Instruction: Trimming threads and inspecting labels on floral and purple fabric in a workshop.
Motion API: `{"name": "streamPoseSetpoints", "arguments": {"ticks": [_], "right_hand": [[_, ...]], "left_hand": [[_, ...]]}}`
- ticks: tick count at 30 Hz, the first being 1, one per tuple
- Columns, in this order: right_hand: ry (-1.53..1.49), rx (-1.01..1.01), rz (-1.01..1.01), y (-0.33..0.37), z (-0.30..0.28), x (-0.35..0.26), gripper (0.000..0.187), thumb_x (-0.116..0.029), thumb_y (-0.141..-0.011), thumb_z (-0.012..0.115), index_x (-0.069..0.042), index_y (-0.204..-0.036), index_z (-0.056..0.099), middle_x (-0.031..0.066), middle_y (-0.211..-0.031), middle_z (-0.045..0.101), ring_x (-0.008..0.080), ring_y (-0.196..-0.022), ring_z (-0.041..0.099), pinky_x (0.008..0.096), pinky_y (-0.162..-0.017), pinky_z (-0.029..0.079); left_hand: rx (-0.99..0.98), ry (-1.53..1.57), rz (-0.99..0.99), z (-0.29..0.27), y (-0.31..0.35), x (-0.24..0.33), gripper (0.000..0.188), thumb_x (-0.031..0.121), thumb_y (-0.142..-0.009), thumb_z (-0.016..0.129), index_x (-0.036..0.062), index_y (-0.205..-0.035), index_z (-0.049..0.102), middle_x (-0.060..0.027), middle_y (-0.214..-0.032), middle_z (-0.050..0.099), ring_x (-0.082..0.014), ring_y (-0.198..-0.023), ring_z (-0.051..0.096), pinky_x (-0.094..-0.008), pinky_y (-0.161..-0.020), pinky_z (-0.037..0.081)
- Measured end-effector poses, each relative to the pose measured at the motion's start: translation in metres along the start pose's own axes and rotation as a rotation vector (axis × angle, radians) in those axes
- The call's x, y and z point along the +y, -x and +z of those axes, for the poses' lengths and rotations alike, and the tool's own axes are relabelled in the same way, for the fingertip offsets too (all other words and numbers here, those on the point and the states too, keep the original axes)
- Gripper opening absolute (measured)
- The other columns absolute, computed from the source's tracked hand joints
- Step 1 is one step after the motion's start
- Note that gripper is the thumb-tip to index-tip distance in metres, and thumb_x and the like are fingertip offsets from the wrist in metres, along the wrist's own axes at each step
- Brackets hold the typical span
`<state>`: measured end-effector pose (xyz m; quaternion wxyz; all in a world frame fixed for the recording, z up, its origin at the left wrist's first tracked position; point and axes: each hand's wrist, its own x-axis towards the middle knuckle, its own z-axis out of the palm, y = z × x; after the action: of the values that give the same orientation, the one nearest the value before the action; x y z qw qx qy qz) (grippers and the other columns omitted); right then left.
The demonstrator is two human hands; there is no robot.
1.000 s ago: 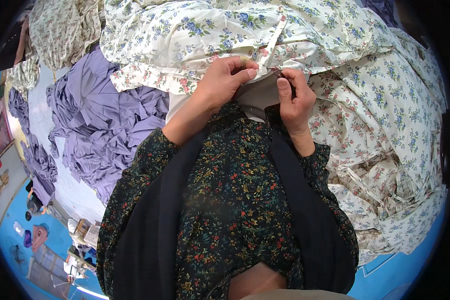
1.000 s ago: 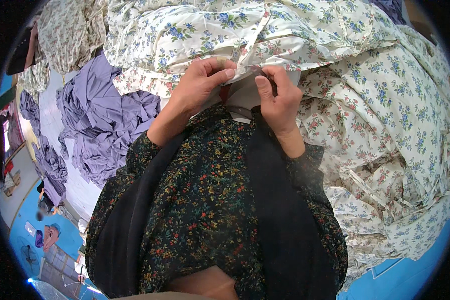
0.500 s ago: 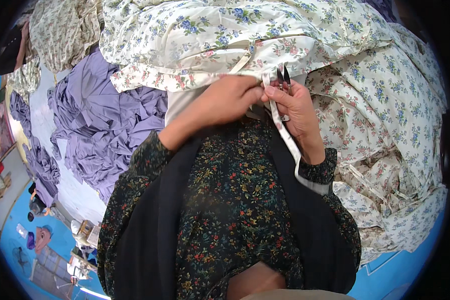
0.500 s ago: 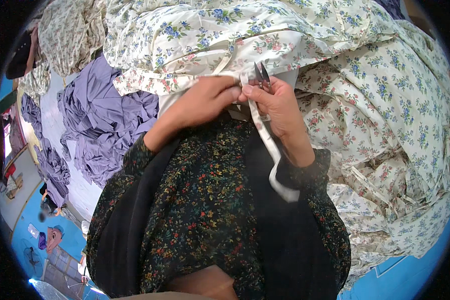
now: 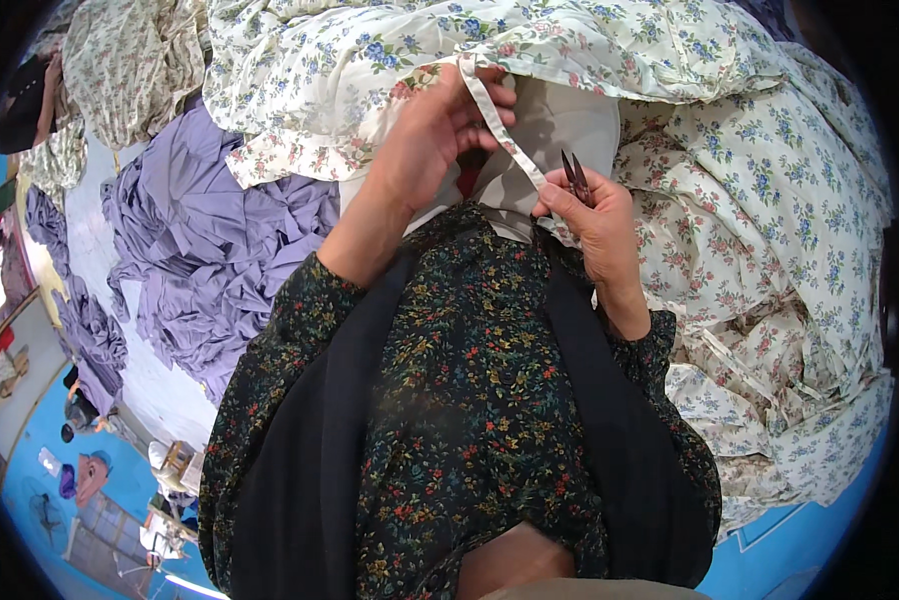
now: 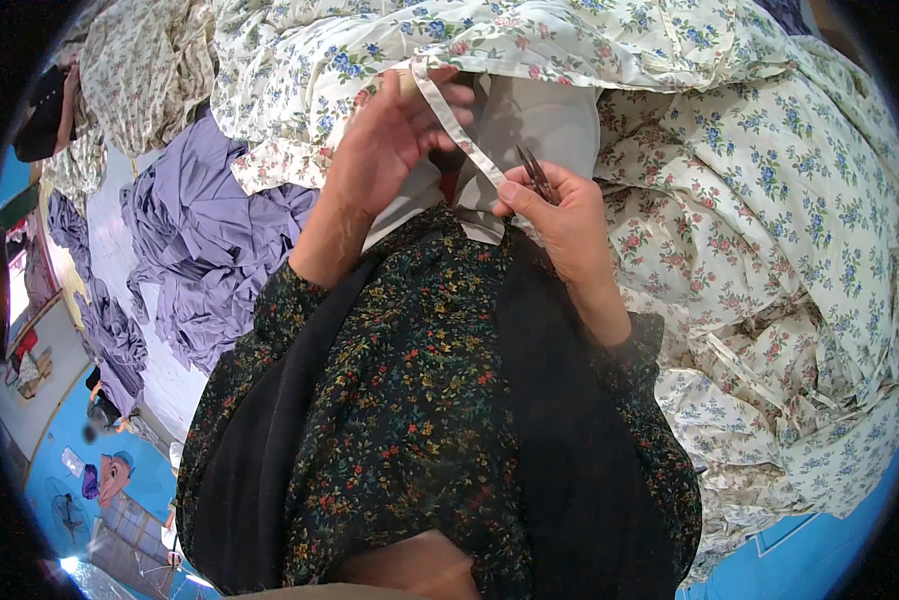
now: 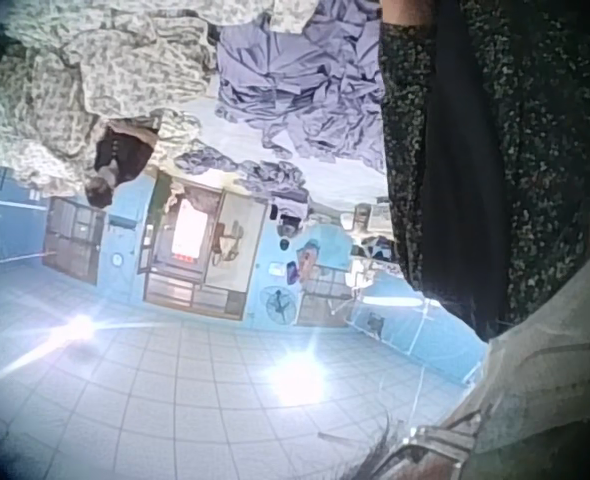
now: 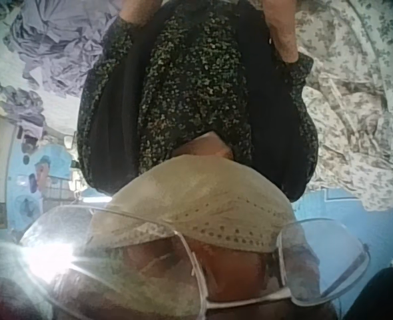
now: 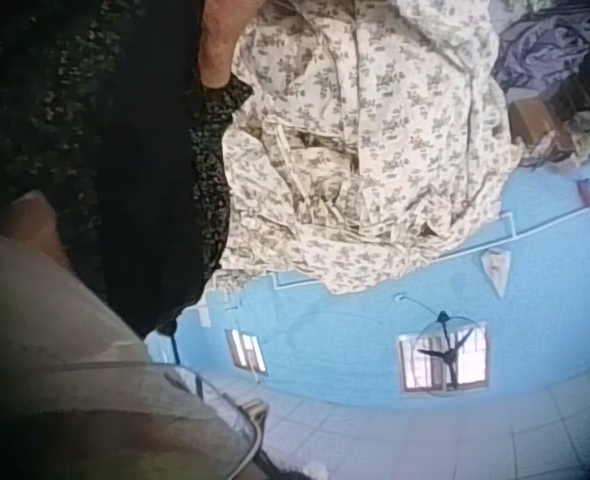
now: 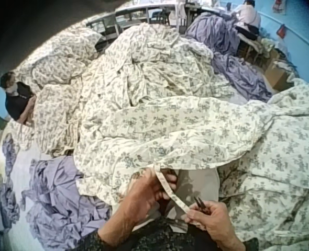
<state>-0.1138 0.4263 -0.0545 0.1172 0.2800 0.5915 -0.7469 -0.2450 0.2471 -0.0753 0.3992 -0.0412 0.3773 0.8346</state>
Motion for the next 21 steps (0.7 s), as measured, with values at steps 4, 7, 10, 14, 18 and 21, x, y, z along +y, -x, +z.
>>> {"name": "streamPoseSetpoints", "arguments": {"ticks": [4, 7, 10, 14, 18, 21], "right_hand": [[-0.014, -0.030, 0.015, -0.003, -0.002, 0.000, 0.018, -0.013, -0.088, 0.067, 0.003, -0.097, 0.066, 0.0077, -0.081, 0.069, 0.0088, -0.067, 0.061, 0.0205, -0.064, 0.047], [-0.208, -0.117, 0.101, -0.006, -0.010, 0.000, 0.020, -0.015, -0.089, 0.066, 0.003, -0.098, 0.065, 0.0080, -0.081, 0.068, 0.0075, -0.064, 0.058, 0.0203, -0.060, 0.044], [-0.363, -0.212, 0.193, -0.010, -0.012, 0.002, 0.020, -0.016, -0.090, 0.065, 0.002, -0.099, 0.064, 0.0065, -0.080, 0.067, 0.0059, -0.064, 0.055, 0.0197, -0.059, 0.042], [0.083, 0.072, -0.163, -0.013, 0.007, 0.005, 0.018, -0.016, -0.091, 0.064, 0.000, -0.098, 0.063, 0.0011, -0.078, 0.063, 0.0042, -0.068, 0.053, 0.0188, -0.060, 0.042], [0.332, 0.074, -0.372, -0.022, 0.012, 0.011, 0.015, -0.013, -0.091, 0.065, -0.001, -0.098, 0.061, -0.0032, -0.079, 0.060, 0.0031, -0.072, 0.054, 0.0191, -0.064, 0.043], [0.022, 0.023, -0.294, -0.025, 0.010, 0.007, 0.015, -0.014, -0.092, 0.064, -0.001, -0.099, 0.061, -0.0031, -0.081, 0.059, 0.0027, -0.071, 0.052, 0.0178, -0.064, 0.041]], "left_hand": [[0.029, -0.399, -0.195, 0.001, 0.013, -0.018, 0.045, 0.033, -0.099, 0.051, -0.0021, -0.126, 0.055, -0.0090, -0.100, 0.064, -0.0116, -0.085, 0.057, -0.0234, -0.071, 0.046], [-0.108, -0.206, -0.178, 0.002, 0.011, -0.024, 0.032, 0.027, -0.095, 0.059, 0.0002, -0.112, 0.064, -0.0039, -0.087, 0.061, -0.0062, -0.067, 0.051, -0.0197, -0.056, 0.038], [-0.081, -0.372, -0.130, 0.010, 0.017, -0.026, 0.022, 0.021, -0.091, 0.066, 0.0014, -0.099, 0.064, -0.0016, -0.080, 0.061, -0.0060, -0.062, 0.051, -0.0187, -0.055, 0.038], [0.041, -0.487, -0.093, 0.010, 0.017, -0.032, 0.017, 0.019, -0.090, 0.067, 0.0025, -0.091, 0.063, -0.0014, -0.075, 0.061, -0.0066, -0.065, 0.055, -0.0202, -0.058, 0.042], [0.051, -0.585, -0.091, 0.010, 0.020, -0.036, 0.017, 0.018, -0.090, 0.067, 0.0020, -0.091, 0.062, -0.0018, -0.075, 0.061, -0.0069, -0.066, 0.055, -0.0208, -0.059, 0.043], [0.059, -0.634, -0.043, 0.008, 0.019, -0.038, 0.017, 0.018, -0.091, 0.065, 0.0015, -0.093, 0.061, -0.0024, -0.075, 0.062, -0.0069, -0.063, 0.054, -0.0201, -0.057, 0.042]]}}
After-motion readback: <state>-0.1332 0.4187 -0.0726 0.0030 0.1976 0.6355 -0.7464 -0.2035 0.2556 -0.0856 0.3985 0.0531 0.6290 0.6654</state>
